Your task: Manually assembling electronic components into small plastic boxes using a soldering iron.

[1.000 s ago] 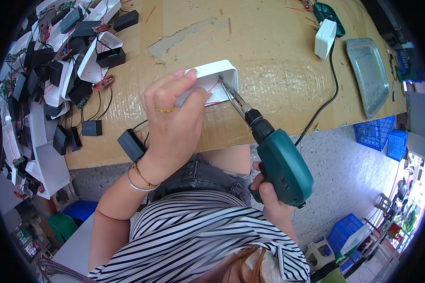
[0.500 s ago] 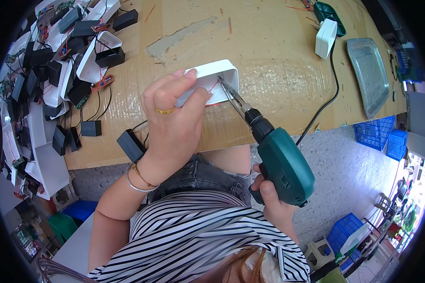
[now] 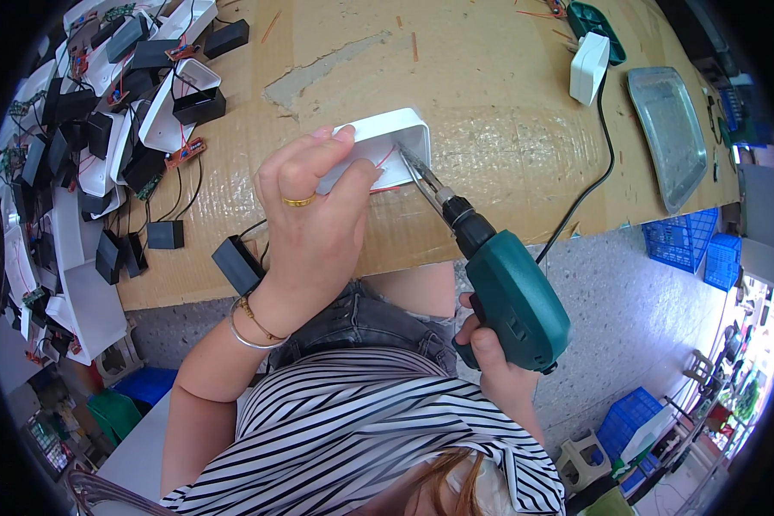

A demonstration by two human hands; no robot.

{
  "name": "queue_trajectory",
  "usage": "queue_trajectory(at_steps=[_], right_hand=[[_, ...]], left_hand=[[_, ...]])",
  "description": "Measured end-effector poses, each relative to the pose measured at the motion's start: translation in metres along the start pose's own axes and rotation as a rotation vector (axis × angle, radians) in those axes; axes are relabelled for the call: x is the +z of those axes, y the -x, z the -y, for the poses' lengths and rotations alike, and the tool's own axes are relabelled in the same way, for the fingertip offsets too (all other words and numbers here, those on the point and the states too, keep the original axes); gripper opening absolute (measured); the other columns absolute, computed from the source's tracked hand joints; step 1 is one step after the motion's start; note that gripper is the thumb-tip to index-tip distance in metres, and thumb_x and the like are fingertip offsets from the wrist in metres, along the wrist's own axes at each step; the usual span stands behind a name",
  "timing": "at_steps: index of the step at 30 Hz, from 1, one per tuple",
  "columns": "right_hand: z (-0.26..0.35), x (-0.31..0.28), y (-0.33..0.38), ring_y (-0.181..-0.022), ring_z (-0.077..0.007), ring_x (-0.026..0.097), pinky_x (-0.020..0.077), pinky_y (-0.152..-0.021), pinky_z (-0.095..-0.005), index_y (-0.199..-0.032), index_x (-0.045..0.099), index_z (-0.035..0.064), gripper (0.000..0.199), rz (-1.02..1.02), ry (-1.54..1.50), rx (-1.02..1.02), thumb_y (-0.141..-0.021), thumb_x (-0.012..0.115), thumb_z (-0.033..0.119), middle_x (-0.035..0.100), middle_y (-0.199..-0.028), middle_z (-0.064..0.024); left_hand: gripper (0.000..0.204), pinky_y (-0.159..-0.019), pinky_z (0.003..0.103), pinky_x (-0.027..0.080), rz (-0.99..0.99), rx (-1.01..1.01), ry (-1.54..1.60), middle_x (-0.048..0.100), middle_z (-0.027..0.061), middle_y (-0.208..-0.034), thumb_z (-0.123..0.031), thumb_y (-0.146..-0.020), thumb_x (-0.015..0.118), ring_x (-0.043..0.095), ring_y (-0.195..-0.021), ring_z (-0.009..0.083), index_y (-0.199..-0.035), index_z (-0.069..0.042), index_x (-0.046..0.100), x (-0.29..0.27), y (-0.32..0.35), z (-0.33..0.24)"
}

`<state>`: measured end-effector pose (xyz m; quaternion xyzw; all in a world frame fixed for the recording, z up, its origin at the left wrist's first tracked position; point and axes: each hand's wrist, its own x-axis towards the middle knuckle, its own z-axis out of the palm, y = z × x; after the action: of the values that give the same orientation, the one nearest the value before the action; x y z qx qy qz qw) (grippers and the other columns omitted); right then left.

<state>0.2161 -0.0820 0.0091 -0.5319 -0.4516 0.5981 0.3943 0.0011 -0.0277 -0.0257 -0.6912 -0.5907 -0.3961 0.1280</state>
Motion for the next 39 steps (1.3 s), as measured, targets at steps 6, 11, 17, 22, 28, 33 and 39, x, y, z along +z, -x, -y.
queue_trajectory(at_steps=[6,11,17,22,28,33,39], right_hand=[[-0.010,-0.005,0.005,-0.060,-0.0164,0.058,0.0461,-0.053,-0.0256,-0.118,0.046,-0.0055,0.068,-0.052,-0.035,-0.101,-0.074,0.070,0.041,0.060,-0.095,-0.0181],[-0.013,-0.008,0.010,-0.058,-0.0157,0.057,0.0466,-0.053,-0.0264,-0.116,0.046,-0.0054,0.070,-0.038,-0.041,-0.127,-0.073,0.069,0.045,0.061,-0.095,-0.0185],[-0.016,-0.010,0.009,-0.060,-0.0152,0.057,0.0467,-0.054,-0.0265,-0.114,0.047,-0.0051,0.067,-0.058,-0.050,-0.164,-0.076,0.067,0.046,0.061,-0.095,-0.0184],[-0.016,-0.012,0.010,-0.060,-0.0149,0.056,0.0465,-0.054,-0.0263,-0.114,0.047,-0.0052,0.064,-0.069,-0.045,-0.180,-0.077,0.066,0.044,0.061,-0.095,-0.0183],[-0.016,-0.012,0.011,-0.061,-0.0151,0.056,0.0460,-0.054,-0.0268,-0.114,0.048,-0.0057,0.064,-0.071,-0.053,-0.182,-0.078,0.064,0.044,0.061,-0.095,-0.0179],[-0.017,-0.016,0.012,-0.060,-0.0156,0.056,0.0463,-0.055,-0.0275,-0.114,0.048,-0.0058,0.064,-0.073,-0.057,-0.192,-0.078,0.065,0.044,0.061,-0.095,-0.0181],[-0.020,-0.017,0.013,-0.059,-0.0163,0.056,0.0467,-0.055,-0.0279,-0.114,0.048,-0.0053,0.062,-0.056,-0.068,-0.209,-0.077,0.065,0.042,0.060,-0.095,-0.0189]], left_hand=[[0.017,-0.085,0.038,0.037,0.008,0.001,0.000,0.047,0.0060,-0.108,-0.007,-0.066,0.062,0.044,-0.108,0.0233,-0.083,-0.002,0.057,-0.002,-0.002,-0.001],[0.016,-0.085,0.038,0.037,0.010,0.003,0.004,0.046,0.0061,-0.108,-0.007,-0.067,0.061,0.043,-0.108,0.0233,-0.082,-0.002,0.056,-0.002,-0.001,0.000],[0.016,-0.085,0.039,0.037,0.022,0.002,0.005,0.047,0.0064,-0.108,-0.006,-0.067,0.061,0.043,-0.109,0.0237,-0.081,-0.002,0.056,-0.002,0.000,-0.001],[0.016,-0.085,0.039,0.037,0.022,0.007,0.009,0.047,0.0072,-0.108,-0.006,-0.067,0.061,0.043,-0.108,0.0243,-0.082,-0.002,0.056,-0.002,-0.001,0.000],[0.022,-0.087,0.042,0.038,0.035,-0.015,0.007,0.047,0.0095,-0.110,-0.005,-0.066,0.063,0.043,-0.108,0.0264,-0.087,0.000,0.056,-0.005,-0.002,-0.002],[0.034,-0.088,0.044,0.038,0.096,-0.078,0.135,0.045,0.0127,-0.112,-0.007,-0.066,0.067,0.044,-0.108,0.0301,-0.096,0.000,0.053,-0.020,-0.009,-0.009],[0.033,-0.088,0.045,0.039,0.059,-0.022,0.203,0.045,0.0141,-0.112,-0.006,-0.066,0.068,0.046,-0.106,0.0340,-0.093,-0.001,0.050,-0.015,-0.003,0.000]])
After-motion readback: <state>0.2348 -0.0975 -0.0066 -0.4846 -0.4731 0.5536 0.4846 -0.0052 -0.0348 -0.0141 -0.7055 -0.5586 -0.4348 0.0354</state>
